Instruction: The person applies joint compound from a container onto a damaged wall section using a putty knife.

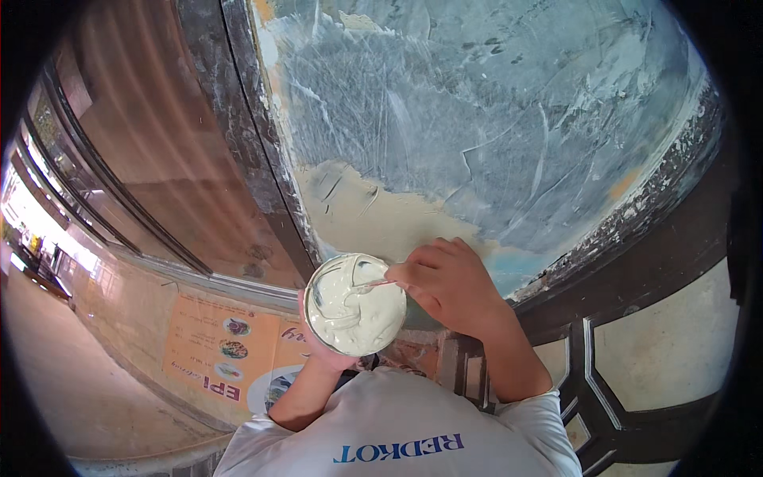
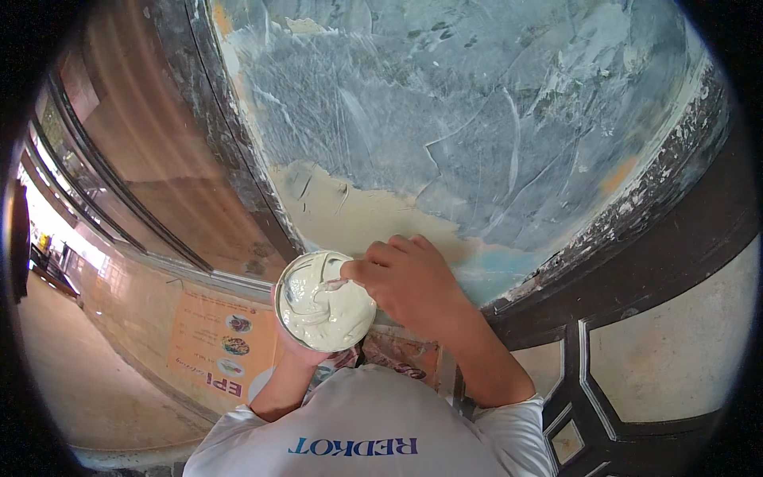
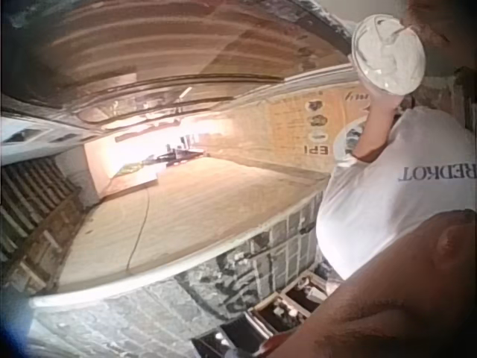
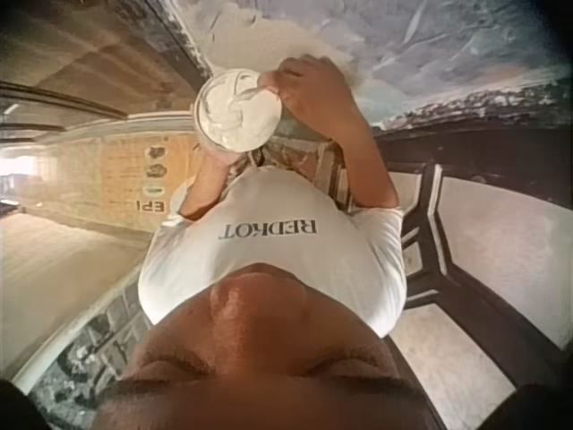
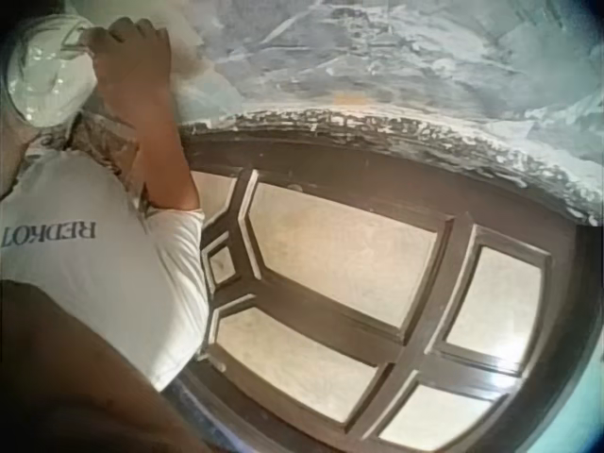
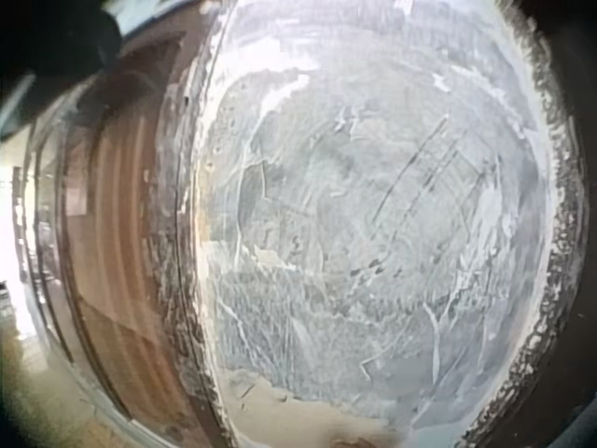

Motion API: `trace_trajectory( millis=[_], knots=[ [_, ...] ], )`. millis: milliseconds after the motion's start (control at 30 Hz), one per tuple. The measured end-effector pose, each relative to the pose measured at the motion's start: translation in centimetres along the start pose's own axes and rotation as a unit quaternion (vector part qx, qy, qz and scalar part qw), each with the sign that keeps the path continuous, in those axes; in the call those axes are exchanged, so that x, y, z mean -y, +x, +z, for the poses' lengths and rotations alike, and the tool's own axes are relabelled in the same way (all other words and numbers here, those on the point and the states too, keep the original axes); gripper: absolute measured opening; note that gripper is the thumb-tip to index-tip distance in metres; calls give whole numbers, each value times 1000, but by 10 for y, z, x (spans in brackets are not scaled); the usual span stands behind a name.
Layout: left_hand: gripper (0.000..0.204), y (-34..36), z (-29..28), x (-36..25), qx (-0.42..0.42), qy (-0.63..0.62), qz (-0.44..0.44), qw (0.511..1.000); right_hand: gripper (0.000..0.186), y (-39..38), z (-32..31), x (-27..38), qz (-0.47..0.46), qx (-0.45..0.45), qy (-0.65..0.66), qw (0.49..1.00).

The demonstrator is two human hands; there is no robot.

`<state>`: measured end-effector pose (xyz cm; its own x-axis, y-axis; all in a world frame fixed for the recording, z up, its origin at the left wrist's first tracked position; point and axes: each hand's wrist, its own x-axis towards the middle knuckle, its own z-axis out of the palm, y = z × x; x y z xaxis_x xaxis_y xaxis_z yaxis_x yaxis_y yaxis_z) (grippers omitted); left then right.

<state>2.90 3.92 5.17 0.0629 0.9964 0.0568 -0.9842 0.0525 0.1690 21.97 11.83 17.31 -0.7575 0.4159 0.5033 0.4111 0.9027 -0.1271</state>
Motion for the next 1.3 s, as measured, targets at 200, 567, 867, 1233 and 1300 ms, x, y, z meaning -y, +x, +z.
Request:
trace_trajectory(
  millis=[200,567,867,1233,1300],
  knots=[
    [78,5,-5,-13,-18,18,-7,1000,22,20,12,11,117,44,137,983],
    [78,4,-13,-29,-11,-15,-20,1000,28,42,24,4,161,89,108,977],
    [76,5,-16,-39,-46,-10,-2,999,34,49,33,-11,150,48,74,985],
    [74,9,-9,-43,-39,-12,6,999,31,48,22,-10,190,-24,94,977],
    [73,7,-12,-45,-9,48,30,998,28,50,17,-6,154,-29,120,980]
  ],
)
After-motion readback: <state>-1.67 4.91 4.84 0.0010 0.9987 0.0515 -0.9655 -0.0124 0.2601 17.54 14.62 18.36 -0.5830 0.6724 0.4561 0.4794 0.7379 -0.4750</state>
